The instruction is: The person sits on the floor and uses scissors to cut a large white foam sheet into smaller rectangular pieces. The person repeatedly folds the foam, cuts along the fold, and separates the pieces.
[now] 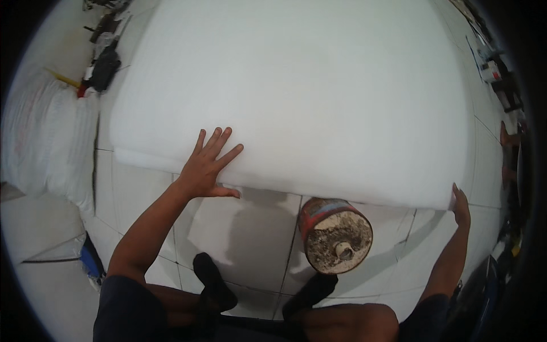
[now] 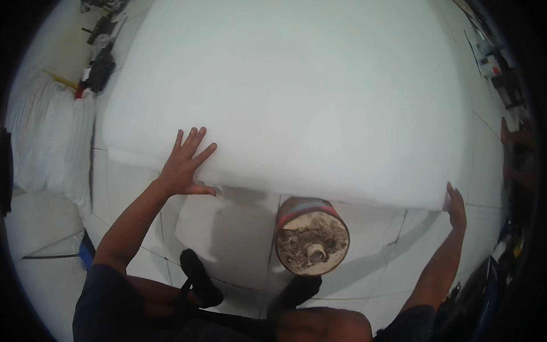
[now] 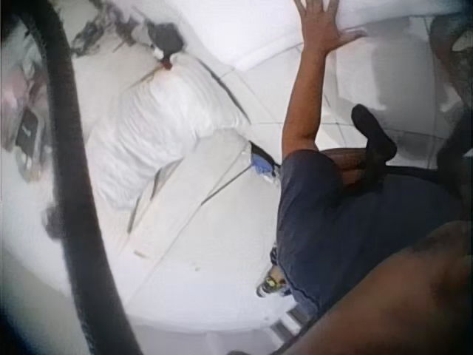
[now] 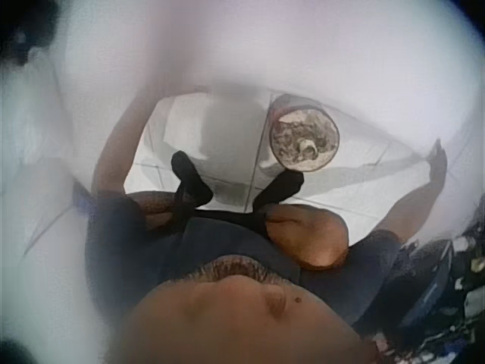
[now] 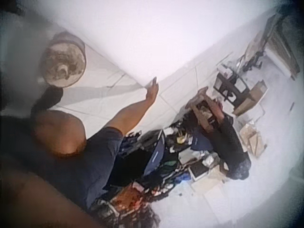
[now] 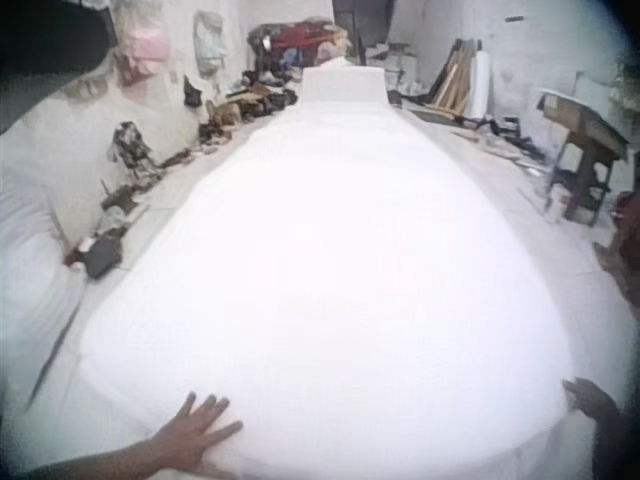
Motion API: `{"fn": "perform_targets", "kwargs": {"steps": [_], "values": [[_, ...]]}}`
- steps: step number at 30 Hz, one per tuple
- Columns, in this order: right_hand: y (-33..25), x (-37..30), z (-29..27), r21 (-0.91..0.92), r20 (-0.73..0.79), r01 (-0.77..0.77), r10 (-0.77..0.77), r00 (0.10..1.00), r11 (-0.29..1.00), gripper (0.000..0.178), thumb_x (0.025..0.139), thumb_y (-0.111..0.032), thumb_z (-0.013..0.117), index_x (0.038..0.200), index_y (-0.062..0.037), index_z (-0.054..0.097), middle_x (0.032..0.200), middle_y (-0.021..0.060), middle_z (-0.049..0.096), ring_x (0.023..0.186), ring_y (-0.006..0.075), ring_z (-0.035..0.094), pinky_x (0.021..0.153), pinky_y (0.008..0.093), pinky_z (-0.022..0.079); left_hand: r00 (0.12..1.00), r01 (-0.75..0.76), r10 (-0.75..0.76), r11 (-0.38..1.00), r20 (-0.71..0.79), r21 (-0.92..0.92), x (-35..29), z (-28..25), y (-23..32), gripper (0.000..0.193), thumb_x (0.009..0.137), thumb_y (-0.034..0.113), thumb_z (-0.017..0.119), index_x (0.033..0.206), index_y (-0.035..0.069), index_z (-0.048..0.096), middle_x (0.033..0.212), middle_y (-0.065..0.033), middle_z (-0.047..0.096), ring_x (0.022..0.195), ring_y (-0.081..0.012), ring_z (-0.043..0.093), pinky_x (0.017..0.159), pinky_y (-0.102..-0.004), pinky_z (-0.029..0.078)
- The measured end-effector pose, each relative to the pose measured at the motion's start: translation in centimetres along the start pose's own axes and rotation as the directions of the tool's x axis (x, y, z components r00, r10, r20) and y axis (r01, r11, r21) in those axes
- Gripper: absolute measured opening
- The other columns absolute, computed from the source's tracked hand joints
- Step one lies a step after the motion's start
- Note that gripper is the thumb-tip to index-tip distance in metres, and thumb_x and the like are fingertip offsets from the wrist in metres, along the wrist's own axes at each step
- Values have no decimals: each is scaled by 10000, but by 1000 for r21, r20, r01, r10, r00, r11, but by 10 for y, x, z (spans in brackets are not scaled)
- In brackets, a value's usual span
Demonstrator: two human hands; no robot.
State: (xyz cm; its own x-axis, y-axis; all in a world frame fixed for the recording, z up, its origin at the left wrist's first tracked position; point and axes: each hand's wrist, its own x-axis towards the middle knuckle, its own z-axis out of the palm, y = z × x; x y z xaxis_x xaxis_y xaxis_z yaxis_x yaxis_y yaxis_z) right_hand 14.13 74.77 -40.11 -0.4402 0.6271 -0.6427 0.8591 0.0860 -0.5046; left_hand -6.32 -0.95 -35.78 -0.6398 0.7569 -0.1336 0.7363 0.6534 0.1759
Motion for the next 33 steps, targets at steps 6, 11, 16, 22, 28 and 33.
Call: {"fn": "perform_targets", "kwargs": {"steps": [6,11,16,22,28,33], "values": [[11,-4,-23,-90,-99,76,-85,991,993,867,823,-538,558,1443,-5,272,1454,201,340,1311,363,368,1064,504,283,999,-17,18,999,-38,34,10,36,9,824,728,625,610,1387,164,432,1491,-187,278,1362,-373,292,1110,-567,192],[14,-6,-15,-69,-78,103,-108,991,992,872,772,-500,612,1418,7,319,1395,215,411,1295,336,397,1067,428,300,991,-9,23,995,-131,103,-6,56,12,726,779,564,595,1360,149,464,1455,-184,348,1342,-362,332,1091,-565,241],[11,-31,-9,-358,-420,179,-329,846,916,761,816,-432,645,1397,-27,365,1350,217,448,1256,346,431,1036,417,348,972,-17,33,997,-232,71,-8,69,18,652,783,505,617,1325,158,511,1422,-159,412,1310,-349,388,1071,-563,285],[-51,-202,147,-307,-277,645,-714,643,700,523,747,-265,795,1157,-29,574,867,88,587,765,188,557,675,310,473,970,22,-11,999,-245,42,-21,64,15,642,736,399,711,1310,173,532,1417,-152,425,1294,-349,414,1072,-556,290],[-68,-315,244,-347,241,937,-960,142,52,430,731,-494,728,868,-101,622,589,47,533,509,243,547,448,368,421,952,-30,26,1000,-306,-8,-7,69,23,676,698,337,759,1307,148,535,1439,-157,397,1316,-359,386,1085,-561,263],[-70,-325,247,-311,259,946,-950,173,88,287,804,-350,675,760,-96,549,544,74,524,500,271,549,447,394,434,960,-5,-3,1000,-281,-25,-15,63,26,640,734,226,747,1323,125,518,1452,-182,371,1322,-393,363,1095,-575,223]]}}
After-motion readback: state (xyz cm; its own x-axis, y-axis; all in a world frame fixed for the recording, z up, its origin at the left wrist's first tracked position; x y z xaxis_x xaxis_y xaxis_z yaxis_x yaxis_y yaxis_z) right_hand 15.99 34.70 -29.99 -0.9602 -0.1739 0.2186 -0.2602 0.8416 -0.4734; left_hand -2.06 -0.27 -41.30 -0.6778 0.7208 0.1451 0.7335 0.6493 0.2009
